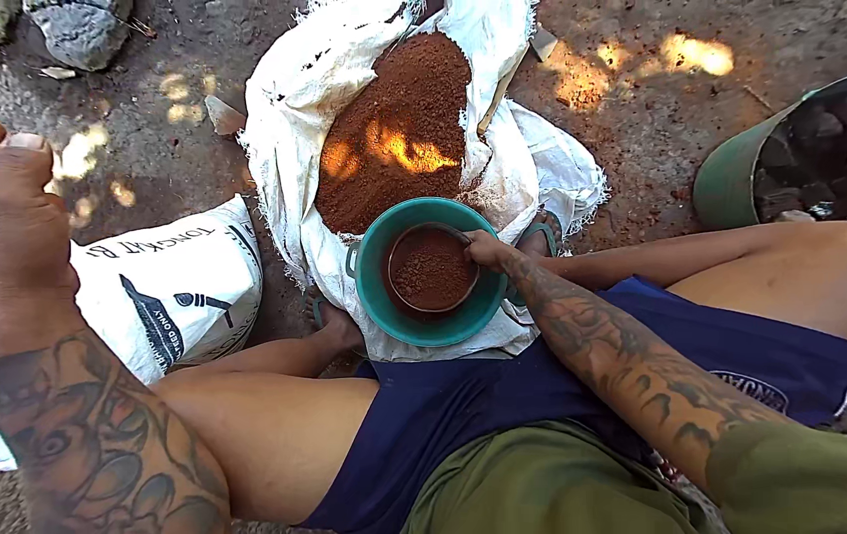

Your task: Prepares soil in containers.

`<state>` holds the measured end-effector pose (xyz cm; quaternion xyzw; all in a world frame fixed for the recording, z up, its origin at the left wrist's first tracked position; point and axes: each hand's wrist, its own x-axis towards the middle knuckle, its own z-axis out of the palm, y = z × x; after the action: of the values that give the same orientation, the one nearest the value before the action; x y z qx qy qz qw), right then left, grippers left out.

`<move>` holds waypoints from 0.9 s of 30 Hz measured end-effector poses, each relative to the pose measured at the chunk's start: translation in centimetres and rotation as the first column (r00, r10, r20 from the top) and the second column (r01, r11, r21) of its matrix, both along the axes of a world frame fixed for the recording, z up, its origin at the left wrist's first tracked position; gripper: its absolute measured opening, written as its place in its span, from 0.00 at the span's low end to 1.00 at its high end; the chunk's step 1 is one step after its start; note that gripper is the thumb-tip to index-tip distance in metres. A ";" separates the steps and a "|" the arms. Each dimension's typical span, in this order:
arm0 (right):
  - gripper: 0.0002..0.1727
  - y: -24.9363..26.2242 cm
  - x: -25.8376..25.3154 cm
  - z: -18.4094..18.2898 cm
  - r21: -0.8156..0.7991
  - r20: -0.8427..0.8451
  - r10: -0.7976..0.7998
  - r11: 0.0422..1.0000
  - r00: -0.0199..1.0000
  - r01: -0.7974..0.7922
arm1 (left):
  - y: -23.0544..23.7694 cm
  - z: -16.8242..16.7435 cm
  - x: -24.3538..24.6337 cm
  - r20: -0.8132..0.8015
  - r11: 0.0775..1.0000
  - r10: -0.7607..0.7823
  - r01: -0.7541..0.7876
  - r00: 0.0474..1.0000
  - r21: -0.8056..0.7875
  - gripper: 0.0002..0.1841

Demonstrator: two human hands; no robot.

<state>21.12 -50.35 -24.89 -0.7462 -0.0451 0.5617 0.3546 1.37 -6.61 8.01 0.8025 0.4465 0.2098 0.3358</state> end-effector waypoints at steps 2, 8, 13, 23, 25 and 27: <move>0.33 -0.1 -0.2 0.1 0.007 -0.014 -0.004 1.000 1.000 0.004 | -0.1 0.0 0.0 -0.004 1.000 0.001 -0.001 1.000 -0.003 0.32; 0.34 0.1 -0.5 0.5 0.023 0.035 0.005 1.000 0.999 -0.005 | -0.2 0.1 0.1 -0.016 1.000 0.000 0.000 1.000 -0.004 0.33; 0.30 0.6 -0.1 0.6 0.000 -0.030 0.125 0.992 0.992 -0.125 | 0.1 -0.1 0.1 -0.029 1.000 0.005 -0.005 1.000 0.012 0.35; 0.30 0.1 0.0 0.3 -0.014 -0.014 0.023 1.000 1.000 -0.023 | 0.0 -0.1 0.5 -0.028 1.000 -0.017 0.017 0.999 0.012 0.32; 0.26 0.6 0.2 1.2 -0.031 -0.045 0.149 0.988 0.988 -0.151 | 0.2 -0.2 0.4 -0.040 1.000 -0.020 0.020 0.999 0.009 0.33; 0.29 0.3 0.0 -0.2 -0.001 0.004 0.061 0.998 0.998 -0.061 | 0.4 -0.1 0.3 -0.043 1.000 -0.022 0.022 0.999 0.001 0.34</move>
<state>21.15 -50.04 -25.06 -0.7456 -0.0682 0.5709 0.3367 1.71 -6.17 7.88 0.8119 0.4445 0.1893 0.3277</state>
